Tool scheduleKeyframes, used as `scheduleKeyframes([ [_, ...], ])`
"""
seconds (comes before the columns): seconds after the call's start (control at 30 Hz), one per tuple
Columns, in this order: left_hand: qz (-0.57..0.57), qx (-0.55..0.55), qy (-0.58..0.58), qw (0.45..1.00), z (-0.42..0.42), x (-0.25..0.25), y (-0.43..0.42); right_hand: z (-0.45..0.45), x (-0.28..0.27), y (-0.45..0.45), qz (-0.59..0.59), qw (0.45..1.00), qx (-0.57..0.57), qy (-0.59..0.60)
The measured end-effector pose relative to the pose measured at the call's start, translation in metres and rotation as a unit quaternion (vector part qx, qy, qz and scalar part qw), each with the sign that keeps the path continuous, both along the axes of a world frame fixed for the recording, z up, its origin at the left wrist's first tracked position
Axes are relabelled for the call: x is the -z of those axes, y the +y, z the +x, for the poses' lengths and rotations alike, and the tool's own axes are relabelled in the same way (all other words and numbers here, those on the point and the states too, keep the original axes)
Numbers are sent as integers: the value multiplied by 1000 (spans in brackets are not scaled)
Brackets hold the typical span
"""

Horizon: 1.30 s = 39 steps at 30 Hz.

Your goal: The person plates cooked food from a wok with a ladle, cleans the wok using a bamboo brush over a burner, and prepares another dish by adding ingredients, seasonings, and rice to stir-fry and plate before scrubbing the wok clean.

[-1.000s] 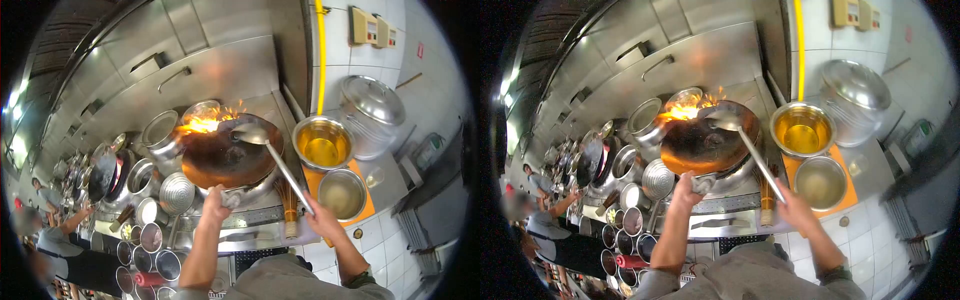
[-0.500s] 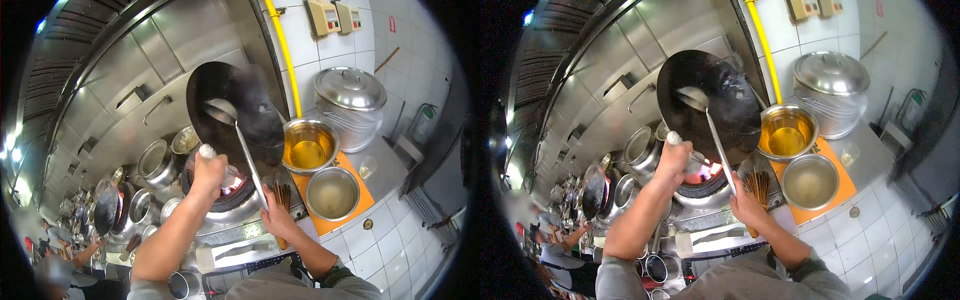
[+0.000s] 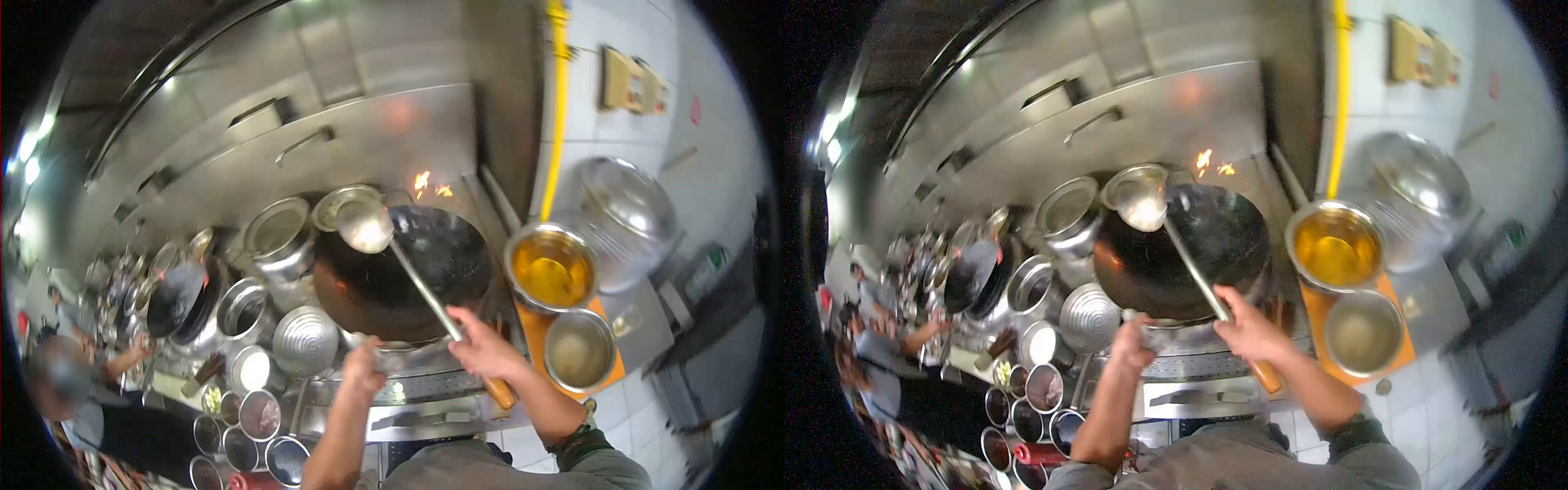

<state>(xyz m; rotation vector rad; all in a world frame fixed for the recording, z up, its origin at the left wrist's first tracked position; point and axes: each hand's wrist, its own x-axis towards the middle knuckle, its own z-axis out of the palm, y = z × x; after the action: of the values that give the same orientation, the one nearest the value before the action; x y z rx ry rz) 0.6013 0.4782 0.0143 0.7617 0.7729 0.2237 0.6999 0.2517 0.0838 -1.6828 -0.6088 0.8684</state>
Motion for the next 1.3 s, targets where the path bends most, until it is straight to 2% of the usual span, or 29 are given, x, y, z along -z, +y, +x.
scheduleKeyframes([
  [0.03,-31,-7,-28,999,-10,17,0,1,8,24,85,996,0,3],
  [0.1,-53,5,-51,997,-11,29,5,19,-29,85,69,996,-14,-50],
  [0.17,-72,-22,-27,997,-12,9,8,43,-76,163,39,996,-40,-76],
  [0.27,-75,0,-16,997,-32,6,-11,33,-92,262,34,994,-54,-93],
  [0.33,-62,84,-16,994,-29,36,-19,33,-59,331,15,990,-37,-132],
  [0.4,-74,29,-63,995,2,89,-33,46,-2,403,-1,986,-33,-165],
  [0.47,-90,10,-78,993,6,84,-42,44,21,443,-122,947,-20,-297],
  [0.53,-106,-8,-94,990,-8,65,-39,32,19,463,-156,941,-22,-301],
  [0.57,-94,23,-25,995,-21,60,-32,28,20,472,-190,934,-17,-303],
  [0.6,-81,55,45,994,-36,57,-24,37,47,493,-153,931,23,-330],
  [0.63,-82,50,44,994,-53,58,-16,42,51,503,-153,931,18,-331],
  [0.7,50,117,-23,992,-95,67,4,59,45,516,-111,984,-44,-134],
  [0.73,73,91,16,993,-113,77,7,56,45,501,156,978,-37,135],
  [0.77,96,65,55,992,-129,86,10,78,53,508,195,890,-129,391],
  [0.83,182,21,139,973,-157,81,15,62,33,476,309,738,-104,591],
  [0.87,187,26,137,973,-167,113,19,72,39,470,325,729,-123,589],
  [0.9,222,55,140,963,-178,168,22,87,50,466,340,720,-143,587],
  [0.93,256,85,143,952,-182,196,26,98,60,459,393,675,-173,600],
  [0.97,262,91,141,951,-183,192,31,99,55,439,400,675,-171,596],
  [1.03,350,113,259,893,-192,164,42,78,22,392,373,573,-256,684],
  [1.07,293,46,157,942,-193,110,34,68,18,369,368,518,-296,714],
  [1.1,292,53,158,942,-190,126,31,67,9,341,372,518,-291,713],
  [1.13,436,26,257,862,-179,151,31,74,-5,308,331,558,-280,708],
  [1.17,560,14,352,750,-180,159,17,78,-14,268,291,588,-254,711],
  [1.23,602,-22,322,730,-165,101,0,81,-34,206,325,669,-112,659],
  [1.3,699,-26,283,656,-150,62,-12,85,-31,162,260,803,-95,527],
])
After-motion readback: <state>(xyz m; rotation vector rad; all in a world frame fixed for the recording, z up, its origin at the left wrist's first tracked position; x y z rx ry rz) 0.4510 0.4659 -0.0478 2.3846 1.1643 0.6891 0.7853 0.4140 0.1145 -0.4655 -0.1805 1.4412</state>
